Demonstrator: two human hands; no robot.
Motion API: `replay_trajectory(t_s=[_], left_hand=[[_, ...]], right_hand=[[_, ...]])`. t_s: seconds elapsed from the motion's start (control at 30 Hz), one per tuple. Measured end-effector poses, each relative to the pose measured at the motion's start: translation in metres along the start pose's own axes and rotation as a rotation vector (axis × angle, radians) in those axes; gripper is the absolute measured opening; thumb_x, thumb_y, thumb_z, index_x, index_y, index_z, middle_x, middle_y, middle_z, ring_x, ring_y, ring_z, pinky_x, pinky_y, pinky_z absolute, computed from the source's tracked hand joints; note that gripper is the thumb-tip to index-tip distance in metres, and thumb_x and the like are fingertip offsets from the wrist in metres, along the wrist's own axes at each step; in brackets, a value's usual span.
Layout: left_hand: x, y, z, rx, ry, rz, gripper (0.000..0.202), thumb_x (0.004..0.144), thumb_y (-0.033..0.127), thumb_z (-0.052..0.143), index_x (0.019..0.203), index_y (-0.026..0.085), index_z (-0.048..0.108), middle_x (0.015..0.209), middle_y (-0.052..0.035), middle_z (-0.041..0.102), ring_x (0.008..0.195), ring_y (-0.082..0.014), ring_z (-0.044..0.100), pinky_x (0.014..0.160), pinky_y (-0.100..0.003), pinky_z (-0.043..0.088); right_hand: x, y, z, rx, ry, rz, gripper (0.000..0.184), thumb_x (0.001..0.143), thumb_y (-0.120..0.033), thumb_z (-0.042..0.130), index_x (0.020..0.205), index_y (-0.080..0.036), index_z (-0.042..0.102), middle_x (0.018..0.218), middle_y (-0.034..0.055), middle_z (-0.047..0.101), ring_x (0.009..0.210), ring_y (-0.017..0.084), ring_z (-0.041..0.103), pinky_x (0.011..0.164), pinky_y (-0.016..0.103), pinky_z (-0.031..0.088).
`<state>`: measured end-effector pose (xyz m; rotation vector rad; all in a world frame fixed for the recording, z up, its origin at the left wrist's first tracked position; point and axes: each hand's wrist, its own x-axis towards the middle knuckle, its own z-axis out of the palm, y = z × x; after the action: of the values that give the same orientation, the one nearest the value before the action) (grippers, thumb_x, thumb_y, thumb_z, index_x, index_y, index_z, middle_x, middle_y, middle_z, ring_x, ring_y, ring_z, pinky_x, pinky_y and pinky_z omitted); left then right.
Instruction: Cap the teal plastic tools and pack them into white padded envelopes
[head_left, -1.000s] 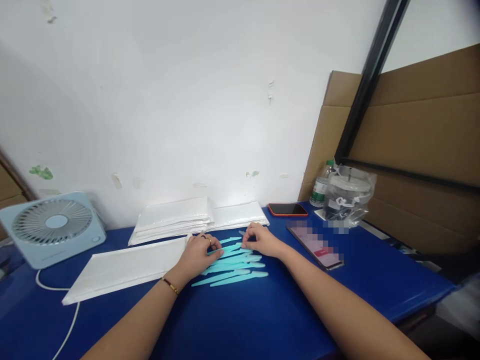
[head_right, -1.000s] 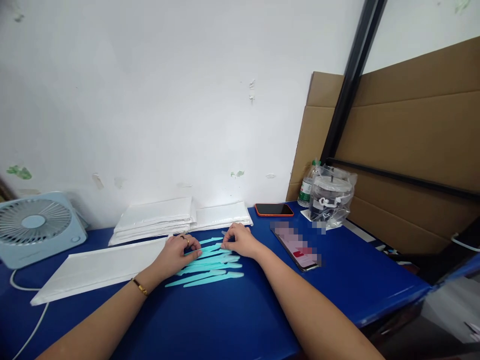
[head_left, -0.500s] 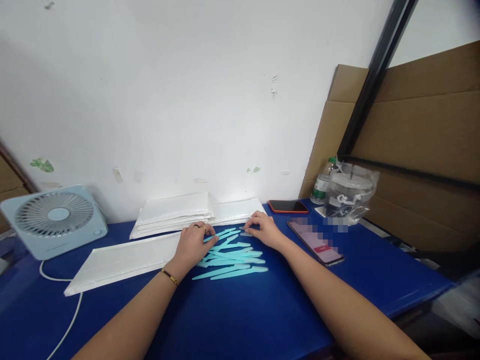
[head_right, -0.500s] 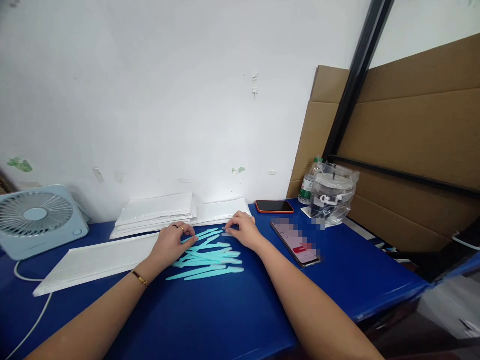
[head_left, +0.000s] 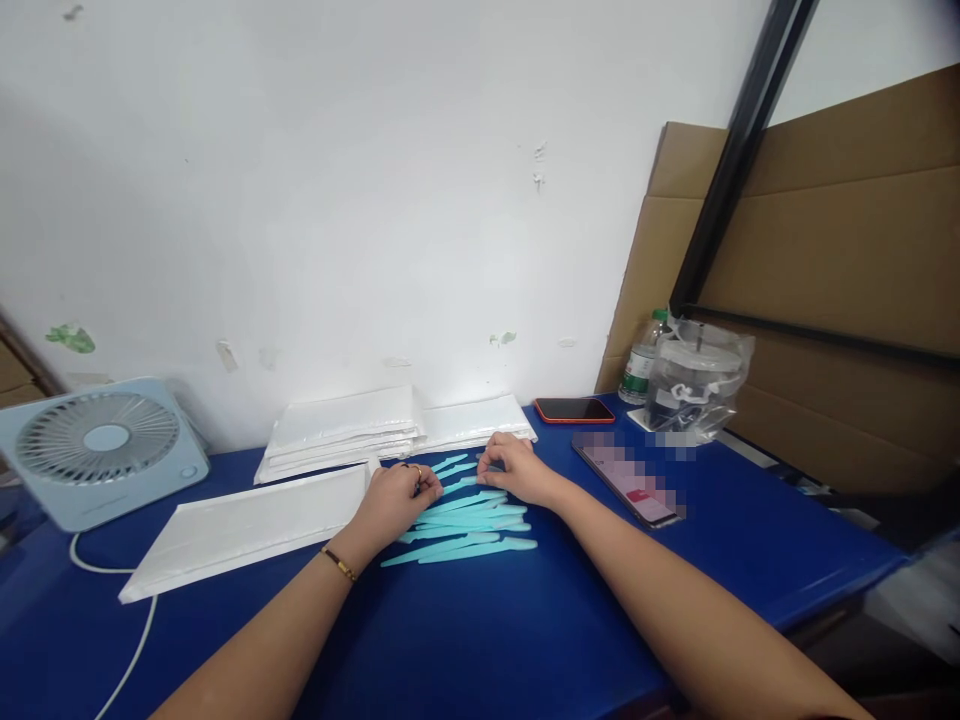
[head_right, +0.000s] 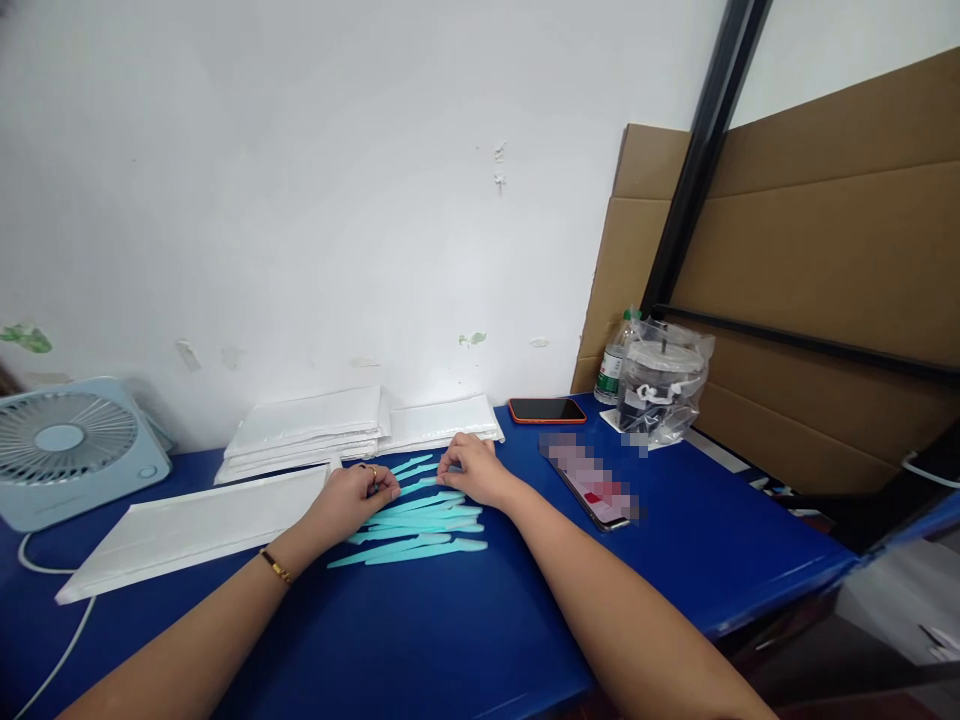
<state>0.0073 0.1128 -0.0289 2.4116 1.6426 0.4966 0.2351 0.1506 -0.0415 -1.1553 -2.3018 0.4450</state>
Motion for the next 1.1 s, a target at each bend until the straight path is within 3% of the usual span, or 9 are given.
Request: replay_trajectory(t_s=[0.17,0.3,0.43,0.53,0.63,0.73,0.9,0.97,1.1], left_hand=[[0.002,-0.003,0.002,0.093,0.143,0.011,0.022,0.085,0.036,0.046,0.077,0.025,0.064,0.082,0.0000,0.067,0.090,-0.0205,0.055,0.080,-0.035,0.031],[0.003,-0.015,-0.001,0.116,0.145,-0.052,0.022,0.084,0.037,0.047,0.078,0.027,0.066,0.084,-0.0004,0.068,0.091,-0.0229,0.054,0.079,-0.037,0.031],[0.002,-0.015,-0.005,0.079,0.168,-0.044,0.021,0.078,0.044,0.054,0.084,0.027,0.066,0.086,-0.0009,0.068,0.092,-0.0233,0.054,0.080,-0.037,0.032],[-0.002,-0.006,-0.006,0.018,0.097,0.057,0.024,0.078,0.047,0.054,0.080,0.026,0.066,0.083,0.0010,0.067,0.089,-0.0207,0.056,0.081,-0.035,0.033],[-0.003,0.002,-0.006,-0.026,-0.026,0.129,0.024,0.078,0.047,0.054,0.073,0.026,0.066,0.074,0.0030,0.067,0.080,-0.0175,0.057,0.076,-0.032,0.034],[-0.002,0.000,-0.006,-0.001,-0.055,0.113,0.024,0.079,0.043,0.054,0.068,0.024,0.064,0.068,0.0037,0.066,0.072,-0.0159,0.058,0.072,-0.030,0.034],[0.002,-0.016,-0.008,0.100,0.068,-0.020,0.023,0.078,0.043,0.053,0.072,0.025,0.066,0.075,0.0006,0.068,0.080,-0.0198,0.058,0.075,-0.033,0.033],[0.002,-0.019,-0.009,0.110,0.108,-0.055,0.023,0.078,0.044,0.053,0.076,0.027,0.067,0.079,0.0000,0.069,0.084,-0.0214,0.058,0.076,-0.034,0.033],[0.000,-0.012,-0.012,0.055,0.105,0.008,0.024,0.079,0.046,0.053,0.078,0.027,0.067,0.081,0.0015,0.068,0.084,-0.0199,0.058,0.076,-0.032,0.035]], right_hand=[[0.002,0.012,-0.003,-0.008,0.032,0.033,0.007,0.076,-0.028,0.067,0.075,-0.021,0.067,0.089,0.0018,0.054,0.093,0.019,0.050,0.087,0.036,0.027],[0.001,0.021,-0.012,-0.005,0.050,0.143,0.009,0.075,-0.029,0.068,0.077,-0.021,0.069,0.090,0.0014,0.055,0.086,0.017,0.052,0.086,0.036,0.028],[-0.005,0.015,-0.024,0.020,-0.040,0.095,0.017,0.071,-0.038,0.071,0.078,-0.023,0.070,0.088,0.0004,0.055,0.086,0.018,0.053,0.087,0.037,0.028],[-0.011,0.008,-0.027,0.023,-0.181,0.035,0.017,0.069,-0.040,0.072,0.075,-0.024,0.070,0.085,0.0000,0.055,0.085,0.018,0.054,0.088,0.037,0.028],[-0.012,0.007,-0.022,0.020,-0.217,0.024,0.016,0.070,-0.037,0.071,0.074,-0.023,0.069,0.086,0.0004,0.055,0.083,0.018,0.054,0.087,0.037,0.029],[-0.009,0.011,-0.015,0.026,-0.176,0.028,0.014,0.073,-0.036,0.069,0.076,-0.022,0.068,0.089,0.0010,0.055,0.083,0.017,0.054,0.087,0.037,0.029],[-0.003,0.018,-0.016,-0.032,0.005,0.129,0.009,0.072,-0.029,0.069,0.074,-0.020,0.069,0.087,0.0013,0.056,0.082,0.016,0.054,0.085,0.035,0.030],[-0.003,0.016,-0.022,-0.032,0.020,0.142,0.010,0.073,-0.031,0.069,0.074,-0.021,0.070,0.087,0.0013,0.056,0.081,0.016,0.053,0.085,0.035,0.030],[-0.010,0.005,-0.030,0.014,-0.156,0.035,0.018,0.070,-0.040,0.071,0.076,-0.023,0.071,0.087,0.0003,0.056,0.080,0.016,0.053,0.087,0.036,0.029]])
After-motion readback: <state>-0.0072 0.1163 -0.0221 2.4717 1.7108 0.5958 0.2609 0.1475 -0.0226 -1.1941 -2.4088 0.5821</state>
